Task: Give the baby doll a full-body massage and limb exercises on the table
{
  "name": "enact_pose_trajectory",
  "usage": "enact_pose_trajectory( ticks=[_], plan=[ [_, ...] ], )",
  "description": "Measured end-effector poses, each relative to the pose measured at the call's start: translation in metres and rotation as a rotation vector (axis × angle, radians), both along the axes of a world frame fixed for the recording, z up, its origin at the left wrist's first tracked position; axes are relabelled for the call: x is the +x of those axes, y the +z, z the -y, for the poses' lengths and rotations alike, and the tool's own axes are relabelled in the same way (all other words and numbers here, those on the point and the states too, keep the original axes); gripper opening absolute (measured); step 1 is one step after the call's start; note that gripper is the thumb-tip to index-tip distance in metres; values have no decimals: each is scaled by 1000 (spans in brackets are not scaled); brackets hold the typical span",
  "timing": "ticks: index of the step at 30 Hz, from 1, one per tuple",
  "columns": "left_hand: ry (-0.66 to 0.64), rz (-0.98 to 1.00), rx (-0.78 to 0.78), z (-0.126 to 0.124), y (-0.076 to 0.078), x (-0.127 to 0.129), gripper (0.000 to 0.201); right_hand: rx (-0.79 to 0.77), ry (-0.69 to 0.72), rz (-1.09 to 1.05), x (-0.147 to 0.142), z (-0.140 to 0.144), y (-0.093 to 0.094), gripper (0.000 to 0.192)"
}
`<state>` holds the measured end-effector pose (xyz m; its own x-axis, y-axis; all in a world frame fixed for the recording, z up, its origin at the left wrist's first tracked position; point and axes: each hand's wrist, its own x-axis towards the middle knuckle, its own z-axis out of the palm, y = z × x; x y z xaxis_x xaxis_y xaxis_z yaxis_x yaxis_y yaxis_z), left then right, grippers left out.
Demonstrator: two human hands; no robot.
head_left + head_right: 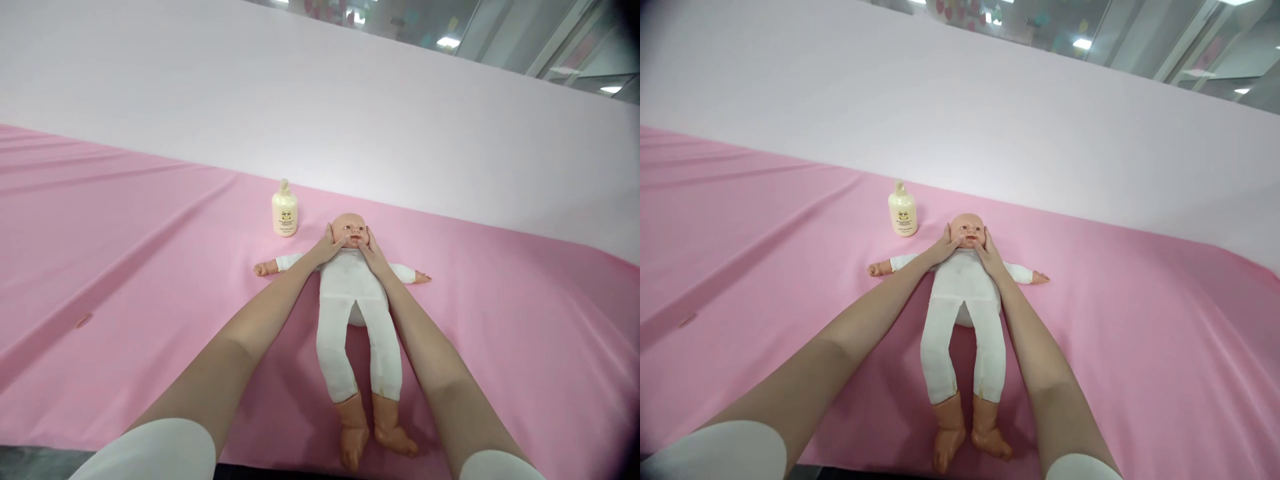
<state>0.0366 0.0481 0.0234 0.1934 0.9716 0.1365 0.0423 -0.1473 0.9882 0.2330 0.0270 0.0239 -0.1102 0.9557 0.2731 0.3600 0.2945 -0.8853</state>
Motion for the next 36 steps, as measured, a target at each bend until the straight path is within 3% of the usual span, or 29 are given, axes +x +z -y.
enact_pose_trajectory(
  ticks=[4,9,13,15,19,21,25,28,31,36],
  plan=[
    [-32,-141,83,6,8,1,101,79,-3,74,-3,4,5,93],
    [9,-272,193,3,24,3,74,287,2,243,-3,2,7,71],
    [95,-128,204,-3,57,-13,32,377,1,334,-1,0,5,64],
    [188,-64,222,-2,79,-30,22,381,-5,348,-1,0,6,62],
    [388,-44,431,5,110,-71,20,366,-1,330,-3,4,8,61],
    [421,-36,526,7,114,-87,26,358,1,328,-4,6,9,61],
    [493,-302,434,7,111,-100,31,357,-9,353,-3,5,8,63],
    [511,-432,416,9,114,-94,31,354,-22,372,-3,5,13,65],
    [452,-386,435,21,129,-74,37,363,-31,327,-10,17,33,68],
    [47,-165,426,74,149,-9,55,386,27,18,-38,69,88,66]
  ],
)
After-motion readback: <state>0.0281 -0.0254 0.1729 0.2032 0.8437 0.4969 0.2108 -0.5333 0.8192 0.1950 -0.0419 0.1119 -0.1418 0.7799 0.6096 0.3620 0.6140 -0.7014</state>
